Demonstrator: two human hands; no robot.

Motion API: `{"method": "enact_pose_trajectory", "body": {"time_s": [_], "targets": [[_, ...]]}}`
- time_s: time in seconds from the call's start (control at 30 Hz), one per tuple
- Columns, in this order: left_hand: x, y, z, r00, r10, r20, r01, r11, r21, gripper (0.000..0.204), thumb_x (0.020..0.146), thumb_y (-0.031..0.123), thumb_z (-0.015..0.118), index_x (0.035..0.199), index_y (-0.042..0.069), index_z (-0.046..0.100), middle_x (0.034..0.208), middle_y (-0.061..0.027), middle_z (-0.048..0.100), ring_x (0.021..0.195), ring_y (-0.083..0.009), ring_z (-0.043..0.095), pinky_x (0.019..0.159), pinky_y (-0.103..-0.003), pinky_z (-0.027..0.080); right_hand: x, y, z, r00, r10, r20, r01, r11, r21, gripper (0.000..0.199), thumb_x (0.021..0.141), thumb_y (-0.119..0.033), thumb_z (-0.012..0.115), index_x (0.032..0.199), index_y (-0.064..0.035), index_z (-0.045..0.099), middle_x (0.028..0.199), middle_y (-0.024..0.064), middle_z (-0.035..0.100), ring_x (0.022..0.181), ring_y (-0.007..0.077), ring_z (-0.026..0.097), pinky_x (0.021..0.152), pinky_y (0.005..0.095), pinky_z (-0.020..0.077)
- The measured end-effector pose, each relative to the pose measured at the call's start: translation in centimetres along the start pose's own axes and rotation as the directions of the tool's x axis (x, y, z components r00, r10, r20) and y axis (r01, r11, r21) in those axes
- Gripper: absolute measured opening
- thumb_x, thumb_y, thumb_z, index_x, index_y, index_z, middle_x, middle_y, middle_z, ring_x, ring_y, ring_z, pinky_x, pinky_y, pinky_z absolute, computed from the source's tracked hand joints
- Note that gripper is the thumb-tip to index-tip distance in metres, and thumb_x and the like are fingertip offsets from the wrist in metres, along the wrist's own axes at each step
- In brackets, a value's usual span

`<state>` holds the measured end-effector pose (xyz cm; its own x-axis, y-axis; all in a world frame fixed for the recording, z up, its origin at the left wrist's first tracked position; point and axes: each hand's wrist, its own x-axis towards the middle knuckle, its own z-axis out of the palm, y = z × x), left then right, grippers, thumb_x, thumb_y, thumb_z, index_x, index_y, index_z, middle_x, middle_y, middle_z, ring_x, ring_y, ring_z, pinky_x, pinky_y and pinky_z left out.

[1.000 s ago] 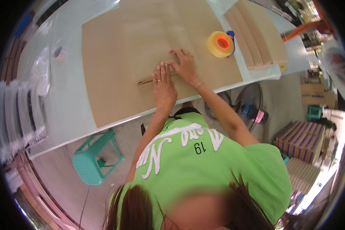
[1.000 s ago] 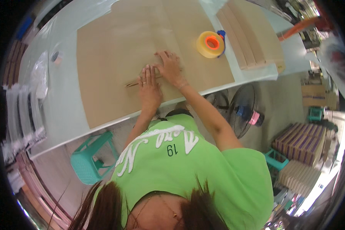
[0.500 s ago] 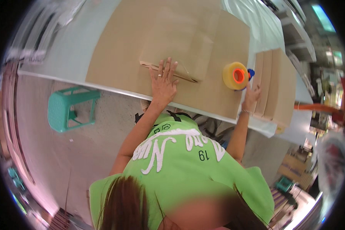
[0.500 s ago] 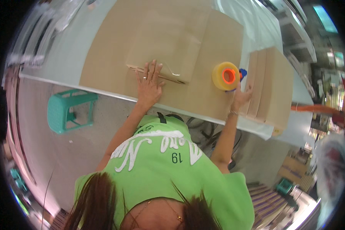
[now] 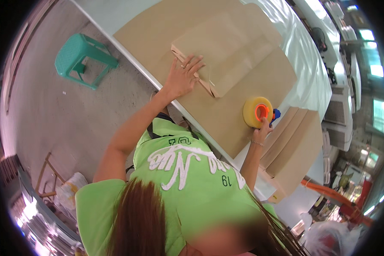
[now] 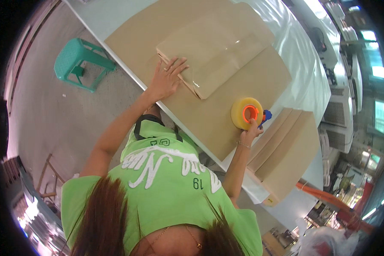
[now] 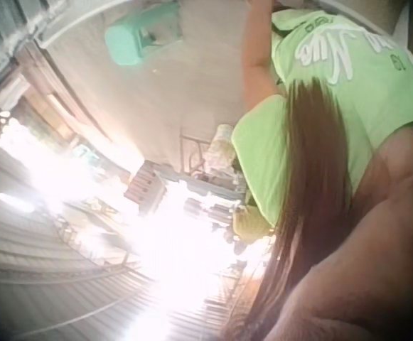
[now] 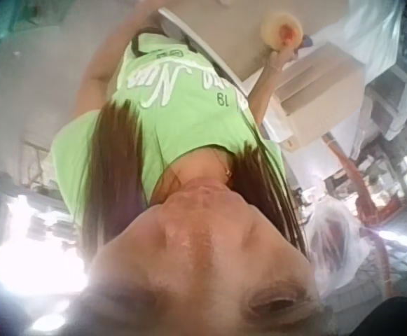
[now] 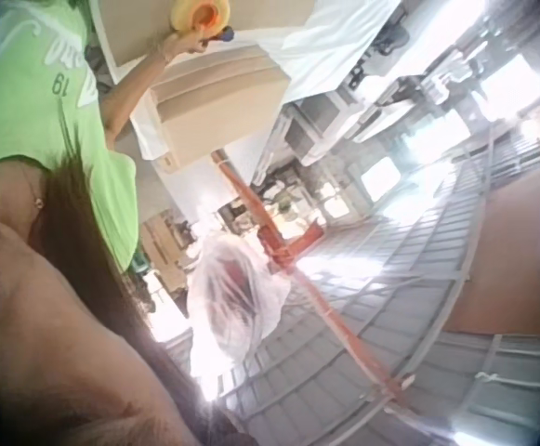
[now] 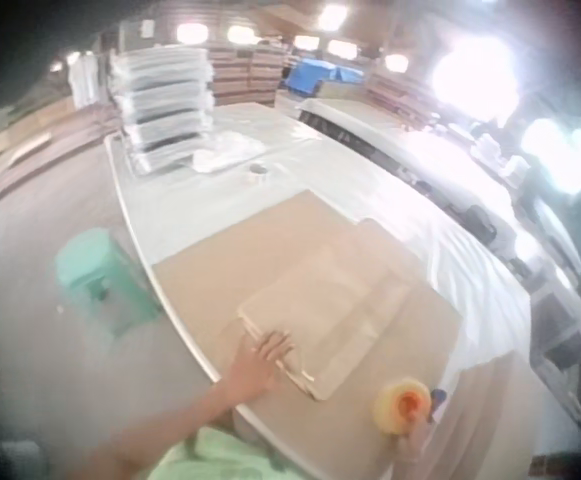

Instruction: The person folds a large brown paper sheet on a table, creases the edges by hand, and applies clear tape using a hand-held dispenser to secure the paper into a rectangular package. They then pick up a stack of plastic-wrapped items.

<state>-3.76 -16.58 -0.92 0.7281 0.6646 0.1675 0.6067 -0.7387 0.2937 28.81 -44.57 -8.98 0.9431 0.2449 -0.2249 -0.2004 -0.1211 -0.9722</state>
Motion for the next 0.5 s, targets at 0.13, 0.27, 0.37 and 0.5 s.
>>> {"method": "enact_pose_trajectory", "body": {"time_s": [0.13,0.27,0.37,0.5], "targets": [[0.2,-0.2,0.3,0.998,-0.013,0.062,0.009,0.999,0.054,0.053,0.095,0.030,0.048,0.146,0.025,0.034,0.159,0.0071,0.022,0.147,-0.0164,0.018,0.116,-0.056,0.021,-0.4,-3.1,-0.3,0.956,-0.056,0.286,0.083,0.993,-0.082,0.057,0.077,-0.002,0.071,0.128,-0.0035,0.044,0.124,0.0145,0.055,0.108,0.0304,0.057,0.084,0.0468,0.0527],[0.3,-0.4,0.4,0.995,-0.042,0.093,0.040,0.999,0.029,0.051,0.097,0.030,0.043,0.147,0.026,0.032,0.159,0.0072,0.019,0.147,-0.0159,0.017,0.116,-0.054,0.022,-3.5,-12.5,4.3,0.890,0.139,0.435,-0.254,0.942,0.219,0.053,0.081,-0.007,0.069,0.130,-0.0017,0.048,0.127,0.0144,0.056,0.116,0.0314,0.056,0.090,0.0457,0.0507],[0.5,-0.5,0.7,0.996,-0.030,0.086,0.026,0.998,0.050,0.050,0.097,0.026,0.041,0.147,0.025,0.032,0.159,0.0068,0.020,0.147,-0.0161,0.017,0.115,-0.053,0.023,-5.0,-17.5,8.7,0.833,0.106,0.543,-0.347,0.864,0.364,0.059,0.084,-0.014,0.070,0.135,0.0008,0.043,0.126,0.0145,0.057,0.114,0.0291,0.057,0.093,0.0439,0.0492],[0.1,-0.4,0.8,0.999,-0.027,0.043,0.030,0.998,-0.058,0.054,0.093,0.014,0.044,0.145,0.023,0.036,0.158,0.0064,0.024,0.147,-0.0155,0.019,0.115,-0.051,0.024,-8.5,-22.9,15.9,0.754,-0.108,0.648,-0.079,0.964,0.252,0.053,0.084,-0.007,0.070,0.132,-0.0026,0.049,0.125,0.0114,0.056,0.111,0.0253,0.057,0.091,0.0358,0.0498]]}}
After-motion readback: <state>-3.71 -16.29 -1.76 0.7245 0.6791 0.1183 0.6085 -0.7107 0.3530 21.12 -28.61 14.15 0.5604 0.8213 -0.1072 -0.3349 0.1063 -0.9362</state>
